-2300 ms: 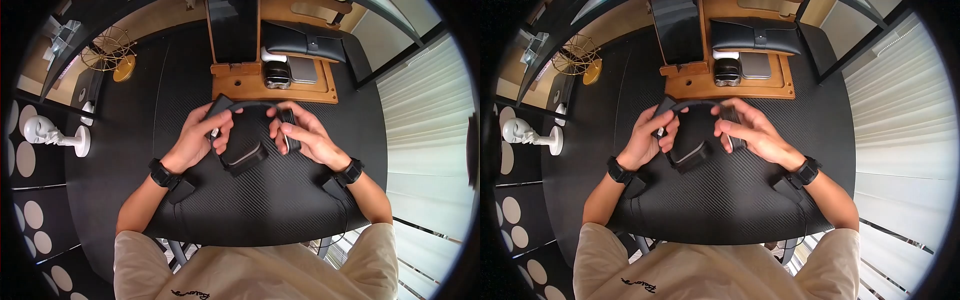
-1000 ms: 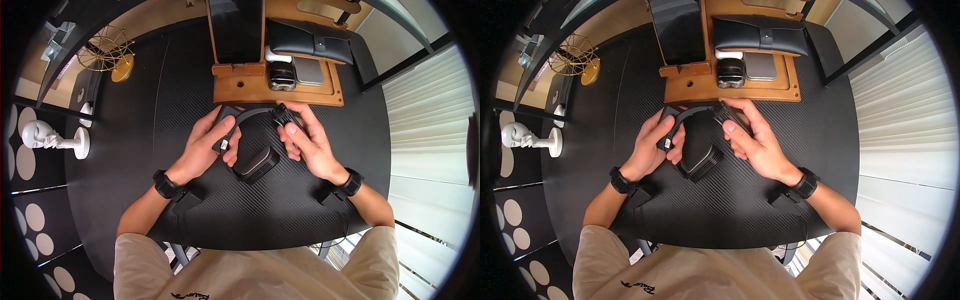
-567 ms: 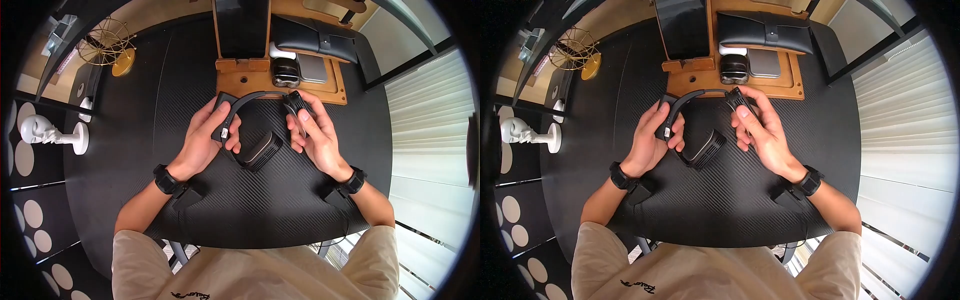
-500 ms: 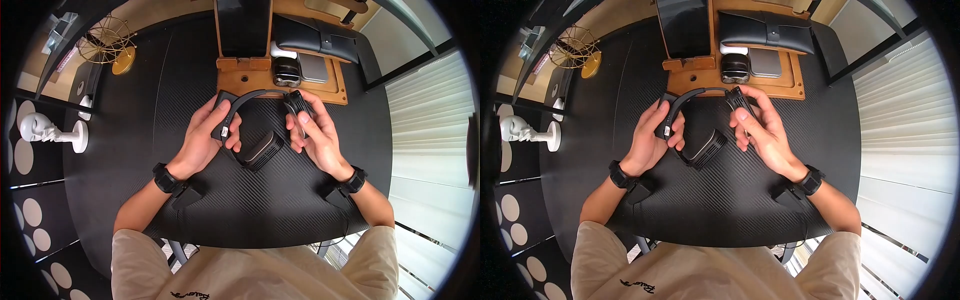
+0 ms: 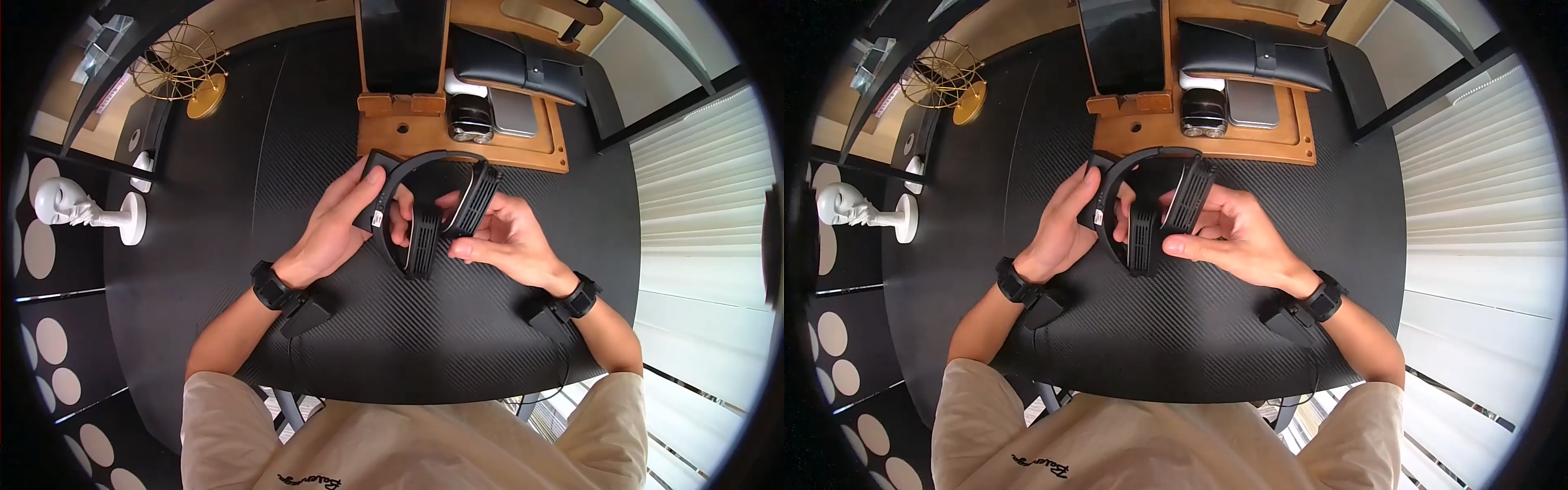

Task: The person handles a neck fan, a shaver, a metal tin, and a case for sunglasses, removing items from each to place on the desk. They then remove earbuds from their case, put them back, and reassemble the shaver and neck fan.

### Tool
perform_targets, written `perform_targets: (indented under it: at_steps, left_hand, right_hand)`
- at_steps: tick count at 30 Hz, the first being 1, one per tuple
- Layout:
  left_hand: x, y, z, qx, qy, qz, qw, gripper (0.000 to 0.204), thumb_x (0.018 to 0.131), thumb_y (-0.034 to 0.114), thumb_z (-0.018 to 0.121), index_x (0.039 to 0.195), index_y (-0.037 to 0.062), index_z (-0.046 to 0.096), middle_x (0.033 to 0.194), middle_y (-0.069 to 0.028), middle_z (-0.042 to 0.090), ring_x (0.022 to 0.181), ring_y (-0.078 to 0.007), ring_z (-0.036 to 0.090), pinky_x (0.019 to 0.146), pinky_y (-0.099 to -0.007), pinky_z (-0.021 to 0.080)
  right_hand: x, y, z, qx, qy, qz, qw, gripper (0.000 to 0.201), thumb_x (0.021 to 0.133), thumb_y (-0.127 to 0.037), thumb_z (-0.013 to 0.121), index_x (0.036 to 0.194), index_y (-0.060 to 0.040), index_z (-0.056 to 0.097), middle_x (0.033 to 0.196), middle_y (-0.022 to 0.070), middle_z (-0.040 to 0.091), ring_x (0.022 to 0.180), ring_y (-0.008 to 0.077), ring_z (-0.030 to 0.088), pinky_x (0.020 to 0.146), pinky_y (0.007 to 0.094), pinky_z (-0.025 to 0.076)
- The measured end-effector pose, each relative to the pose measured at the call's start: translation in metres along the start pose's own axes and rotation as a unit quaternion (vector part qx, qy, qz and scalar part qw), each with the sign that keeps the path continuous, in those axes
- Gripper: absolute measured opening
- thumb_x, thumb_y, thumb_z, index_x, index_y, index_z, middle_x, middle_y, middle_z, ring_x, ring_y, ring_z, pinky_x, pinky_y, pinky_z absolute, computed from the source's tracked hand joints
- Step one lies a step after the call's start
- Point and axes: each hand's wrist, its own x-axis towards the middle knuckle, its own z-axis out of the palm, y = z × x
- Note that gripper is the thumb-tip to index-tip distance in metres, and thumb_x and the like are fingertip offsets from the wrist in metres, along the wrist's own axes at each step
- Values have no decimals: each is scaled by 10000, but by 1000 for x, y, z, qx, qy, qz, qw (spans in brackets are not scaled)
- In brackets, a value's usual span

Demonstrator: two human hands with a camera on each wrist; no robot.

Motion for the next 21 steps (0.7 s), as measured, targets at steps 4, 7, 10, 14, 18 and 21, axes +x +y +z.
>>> perform_targets:
  at_steps: [4,7,10,14,18,21]
  left_hand:
    - [2,-4,1,8,13,9,1000,380,1094,348,353,1292,33,431,950,-125,642,758,-188,668,687,-320,561]
    - [2,3,0,3,-14,-6,1000,388,1095,353,351,1297,31,430,956,-145,653,755,-198,676,656,-310,543]
    - [2,4,-3,1,-19,-7,1000,395,1095,355,351,1302,28,429,939,-152,655,725,-198,665,634,-302,525]
    - [3,4,-3,9,-35,-9,999,395,1095,359,349,1301,32,429,900,-141,652,700,-193,647,631,-304,523]
    - [3,5,4,23,15,-11,1000,414,1099,352,317,1298,12,445,825,-128,611,642,-189,594,611,-298,489]
    - [2,5,5,27,31,-4,999,407,1098,347,323,1293,11,446,809,-119,599,640,-184,591,612,-296,488]
  right_hand:
    - [1,1,0,50,-4,19,999,393,921,-93,721,1265,-5,554,990,46,671,802,94,661,677,240,549]
    - [1,0,-2,56,-4,26,998,368,952,-115,685,1273,-7,541,973,38,660,786,98,658,660,237,546]
    - [1,5,-4,55,-13,2,998,354,965,-135,669,1269,-9,537,986,35,658,767,100,655,638,234,537]
    - [-1,2,1,21,1,-8,1000,360,989,-170,638,1287,-6,518,1006,55,652,736,99,643,606,227,515]
    - [0,5,7,44,93,-30,994,444,1043,-233,539,1416,-20,428,1004,96,633,647,76,571,552,199,458]
    - [-1,6,9,67,172,-72,980,490,1067,-275,482,1515,-111,369,909,59,601,556,49,429,488,190,385]
